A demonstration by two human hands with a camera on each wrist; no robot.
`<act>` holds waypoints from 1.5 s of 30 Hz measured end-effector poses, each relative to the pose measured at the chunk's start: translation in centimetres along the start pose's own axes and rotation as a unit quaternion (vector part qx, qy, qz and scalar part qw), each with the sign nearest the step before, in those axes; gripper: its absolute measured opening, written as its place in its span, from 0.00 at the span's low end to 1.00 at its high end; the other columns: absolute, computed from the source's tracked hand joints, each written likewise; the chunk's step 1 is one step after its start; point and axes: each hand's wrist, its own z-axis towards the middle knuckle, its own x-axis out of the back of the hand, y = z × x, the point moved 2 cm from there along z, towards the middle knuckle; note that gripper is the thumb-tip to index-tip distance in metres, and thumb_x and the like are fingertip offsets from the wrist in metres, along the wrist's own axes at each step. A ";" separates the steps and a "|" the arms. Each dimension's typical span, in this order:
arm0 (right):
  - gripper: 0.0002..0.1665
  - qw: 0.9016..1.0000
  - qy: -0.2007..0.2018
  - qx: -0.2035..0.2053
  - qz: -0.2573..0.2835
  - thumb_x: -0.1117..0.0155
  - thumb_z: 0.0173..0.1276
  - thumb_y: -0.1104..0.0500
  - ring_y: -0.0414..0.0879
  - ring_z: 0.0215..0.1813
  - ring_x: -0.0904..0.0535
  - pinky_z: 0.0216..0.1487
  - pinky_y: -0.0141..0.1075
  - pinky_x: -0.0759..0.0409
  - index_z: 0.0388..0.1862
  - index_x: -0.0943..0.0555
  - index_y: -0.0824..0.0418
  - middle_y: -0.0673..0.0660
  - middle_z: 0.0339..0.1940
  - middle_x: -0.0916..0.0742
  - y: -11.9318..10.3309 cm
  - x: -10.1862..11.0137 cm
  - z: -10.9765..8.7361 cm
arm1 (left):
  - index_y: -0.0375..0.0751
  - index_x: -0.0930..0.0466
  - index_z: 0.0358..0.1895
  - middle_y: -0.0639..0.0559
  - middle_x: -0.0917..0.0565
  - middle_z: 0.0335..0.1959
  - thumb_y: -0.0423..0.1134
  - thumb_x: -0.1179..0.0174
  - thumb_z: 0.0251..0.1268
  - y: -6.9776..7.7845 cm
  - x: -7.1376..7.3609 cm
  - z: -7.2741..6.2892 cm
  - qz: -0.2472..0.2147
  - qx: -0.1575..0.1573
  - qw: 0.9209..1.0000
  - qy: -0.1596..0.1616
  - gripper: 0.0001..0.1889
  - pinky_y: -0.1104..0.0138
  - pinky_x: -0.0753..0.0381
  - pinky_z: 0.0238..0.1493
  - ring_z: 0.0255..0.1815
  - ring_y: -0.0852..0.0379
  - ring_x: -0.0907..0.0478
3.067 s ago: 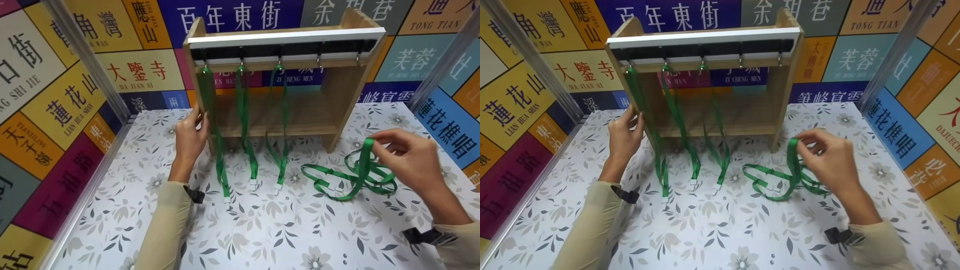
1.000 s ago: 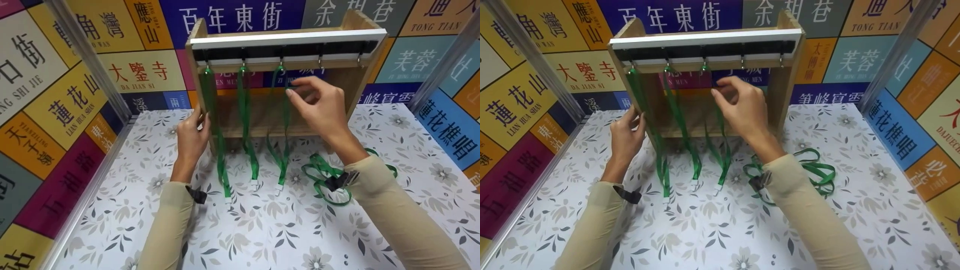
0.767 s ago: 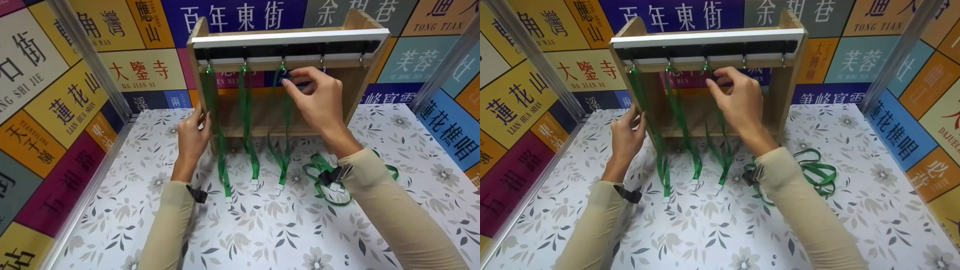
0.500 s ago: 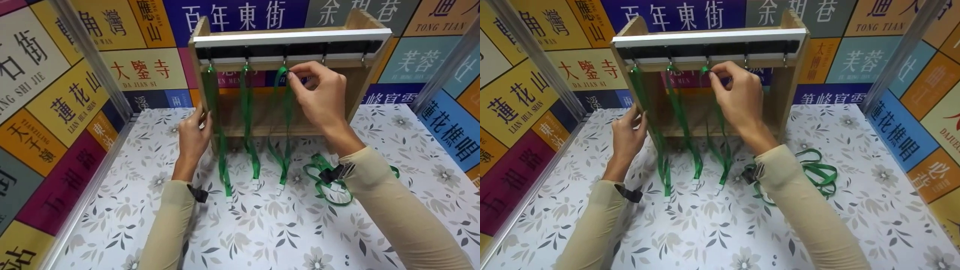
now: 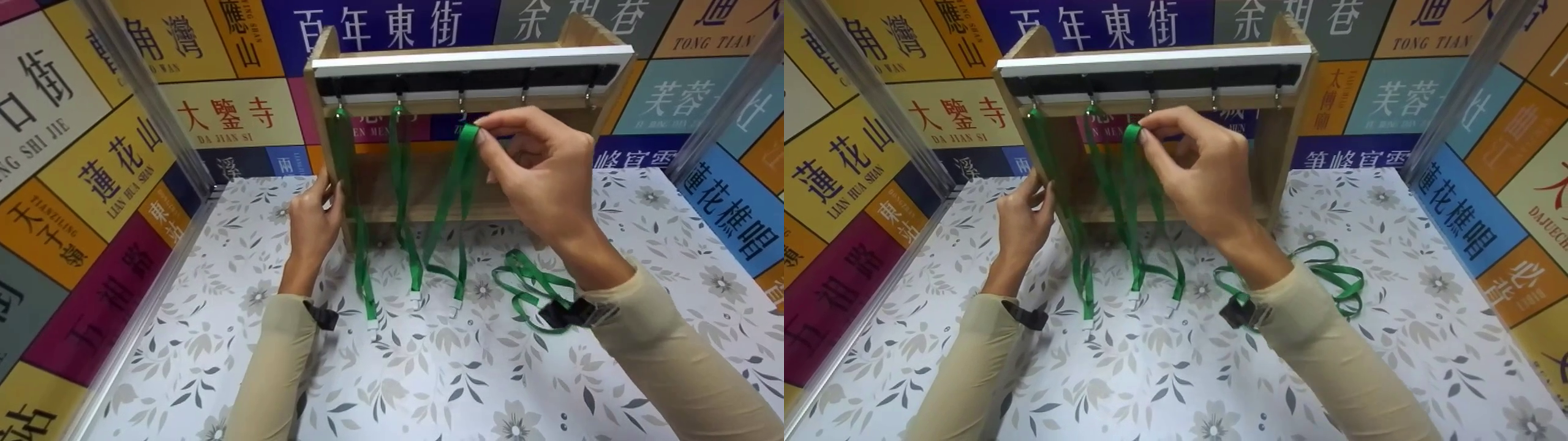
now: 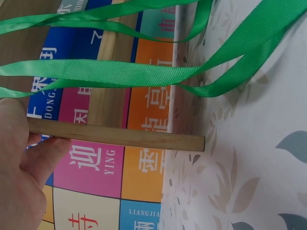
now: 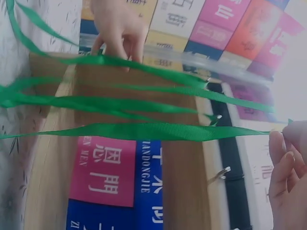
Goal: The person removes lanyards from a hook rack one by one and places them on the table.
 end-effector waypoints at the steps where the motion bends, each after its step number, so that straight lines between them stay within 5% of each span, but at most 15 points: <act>1: 0.08 1.000 -0.004 0.003 0.008 0.26 0.73 0.66 0.44 0.23 0.18 0.25 0.29 0.20 0.49 0.08 0.63 0.54 0.38 0.06 -0.1 0.2 -0.4 | 0.48 0.22 0.76 0.46 0.11 0.65 0.42 0.41 0.85 0.0 0.0 0.0 0.000 0.000 1.000 0.000 0.22 0.58 0.09 0.61 0.63 0.49 0.11; 10: 0.13 0.996 -0.056 -0.009 0.069 0.29 0.68 0.78 0.42 0.24 0.18 0.23 0.27 0.20 0.49 0.11 0.70 0.57 0.36 0.07 0.6 2.5 -6.2 | 0.53 0.23 0.77 0.49 0.11 0.66 0.44 0.41 0.85 -0.3 0.0 -0.1 -0.002 0.011 1.000 -0.002 0.23 0.58 0.09 0.61 0.64 0.51 0.11; 19: 0.14 0.986 -0.139 -0.092 0.013 0.26 0.69 0.72 0.43 0.21 0.21 0.20 0.29 0.25 0.48 0.08 0.57 0.51 0.28 0.10 4.3 3.6 -11.1 | 0.50 0.26 0.80 0.47 0.12 0.66 0.43 0.40 0.84 -0.4 0.3 -0.1 -0.006 0.007 1.000 0.006 0.26 0.59 0.09 0.61 0.65 0.52 0.12; 29: 0.06 0.959 -0.215 -0.176 -0.057 0.24 0.74 0.59 0.47 0.24 0.14 0.23 0.34 0.17 0.46 0.08 0.47 0.47 0.36 0.06 9.0 1.6 -12.5 | 0.49 0.26 0.80 0.47 0.11 0.65 0.42 0.40 0.84 -0.3 0.3 -0.2 -0.010 0.002 1.000 0.008 0.26 0.60 0.10 0.61 0.64 0.52 0.11; 35: 0.04 0.928 -0.270 -0.218 -0.133 0.25 0.75 0.56 0.48 0.30 0.13 0.29 0.33 0.16 0.45 0.07 0.51 0.51 0.38 0.06 13.3 0.2 -12.4 | 0.49 0.26 0.80 0.46 0.11 0.65 0.42 0.40 0.84 -0.3 0.2 -0.2 -0.011 0.000 1.000 0.010 0.26 0.59 0.09 0.61 0.63 0.51 0.11; 40: 0.05 0.907 -0.299 -0.233 -0.185 0.26 0.74 0.56 0.48 0.35 0.14 0.35 0.37 0.18 0.44 0.07 0.53 0.54 0.39 0.06 16.2 -0.7 -12.5 | 0.48 0.26 0.80 0.44 0.11 0.64 0.42 0.40 0.84 -0.3 0.1 -0.3 -0.005 -0.004 1.000 0.009 0.26 0.60 0.09 0.61 0.61 0.51 0.10; 45: 0.07 0.899 -0.302 -0.232 -0.216 0.26 0.74 0.55 0.48 0.36 0.12 0.38 0.40 0.17 0.44 0.07 0.55 0.55 0.39 0.05 17.9 -1.5 -12.5 | 0.49 0.26 0.80 0.44 0.11 0.64 0.42 0.40 0.84 -0.3 0.0 -0.3 -0.004 -0.001 1.000 0.007 0.26 0.60 0.10 0.62 0.61 0.51 0.10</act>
